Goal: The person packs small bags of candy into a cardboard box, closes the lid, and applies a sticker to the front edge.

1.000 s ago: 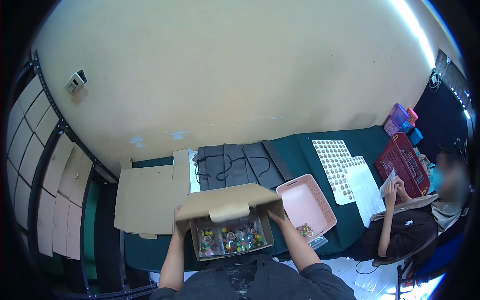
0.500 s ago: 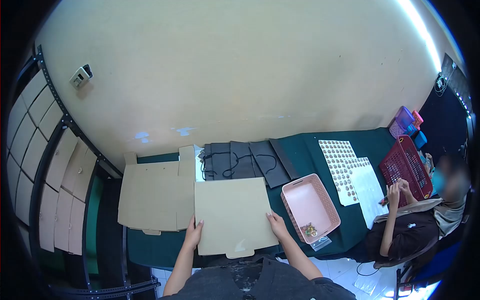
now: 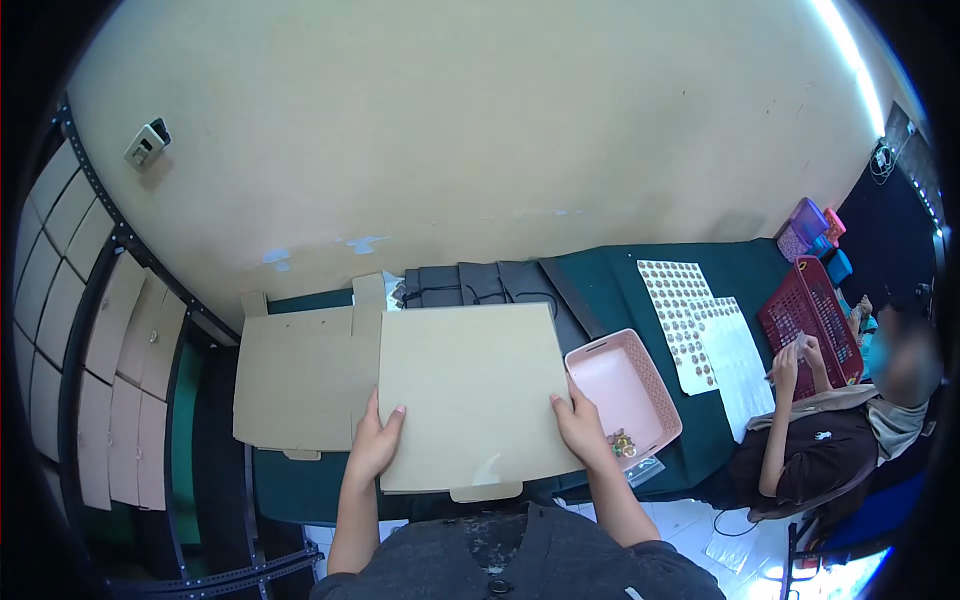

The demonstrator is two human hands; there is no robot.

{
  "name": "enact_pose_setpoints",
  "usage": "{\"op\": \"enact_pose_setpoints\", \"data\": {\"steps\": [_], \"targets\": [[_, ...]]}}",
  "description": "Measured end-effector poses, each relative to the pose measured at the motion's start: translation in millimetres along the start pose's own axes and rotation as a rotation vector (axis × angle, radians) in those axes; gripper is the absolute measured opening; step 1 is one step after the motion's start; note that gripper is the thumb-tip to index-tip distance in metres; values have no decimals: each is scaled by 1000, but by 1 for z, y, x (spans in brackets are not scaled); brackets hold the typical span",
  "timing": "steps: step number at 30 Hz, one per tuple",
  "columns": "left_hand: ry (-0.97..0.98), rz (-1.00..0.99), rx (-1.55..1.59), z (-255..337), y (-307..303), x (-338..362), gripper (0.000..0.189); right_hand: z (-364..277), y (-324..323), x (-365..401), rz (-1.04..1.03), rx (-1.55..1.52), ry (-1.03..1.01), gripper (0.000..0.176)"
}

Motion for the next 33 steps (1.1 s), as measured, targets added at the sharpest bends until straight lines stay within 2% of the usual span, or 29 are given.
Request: {"op": "enact_pose_setpoints", "data": {"steps": [2, 4, 5, 7, 8, 10, 11, 14, 16, 18, 19, 20, 22, 23, 25, 29, 31, 33], "targets": [[22, 6, 9, 15, -2, -1, 52, -15, -7, -3, -1, -35, -17, 51], [153, 20, 91, 29, -4, -4, 58, -27, -10, -9, -4, -187, -19, 50], [150, 22, 93, 21, -4, -11, 58, -26, -9, -16, -1, -166, -28, 50], [69, -73, 369, -13, 3, -38, 59, -11, 2, -37, 16, -150, -43, 49], [61, -73, 368, -17, 4, -46, 59, 1, 9, -47, 36, -137, -58, 48], [-174, -154, 709, -37, 12, -58, 55, 32, 29, -64, 41, -104, -8, 46], [-137, -196, 761, -59, 14, -71, 53, 49, 38, -71, 50, -72, 31, 44], [-217, -200, 731, -125, 24, -86, 53, 95, 69, -77, 1, -102, 33, 48], [-192, -222, 707, -134, 28, -83, 54, 98, 72, -69, -9, -43, 43, 54], [-53, -120, 553, -134, 23, -81, 54, 91, 70, -61, 68, 48, -72, 61], [-43, -153, 586, -133, 23, -76, 55, 83, 72, -55, 82, 168, -202, 68], [-49, -152, 586, -133, 23, -72, 55, 82, 74, -48, 78, 169, -197, 68], [-198, -137, 624, -141, 26, -65, 53, 24, 81, -16, -60, 530, -511, 76], [-202, -137, 624, -149, 26, -64, 53, 12, 84, -7, -63, 530, -509, 76], [-234, -103, 556, -172, 26, -61, 49, 0, 104, 15, -348, 558, -629, 84], [-232, -84, 496, -184, 25, -52, 49, 12, 119, 16, -398, 663, -646, 91], [-317, -120, 530, -181, 25, -46, 49, 9, 111, 8, -282, 628, -603, 96], [-321, -124, 540, -174, 24, -42, 49, 5, 109, 4, -262, 657, -624, 95]]}}
Point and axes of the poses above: each hand's wrist, its own x-axis away from the middle knuckle, its own y-axis out of the palm, z = x × y, the point moved 5 cm from there along -x, towards the middle knuckle
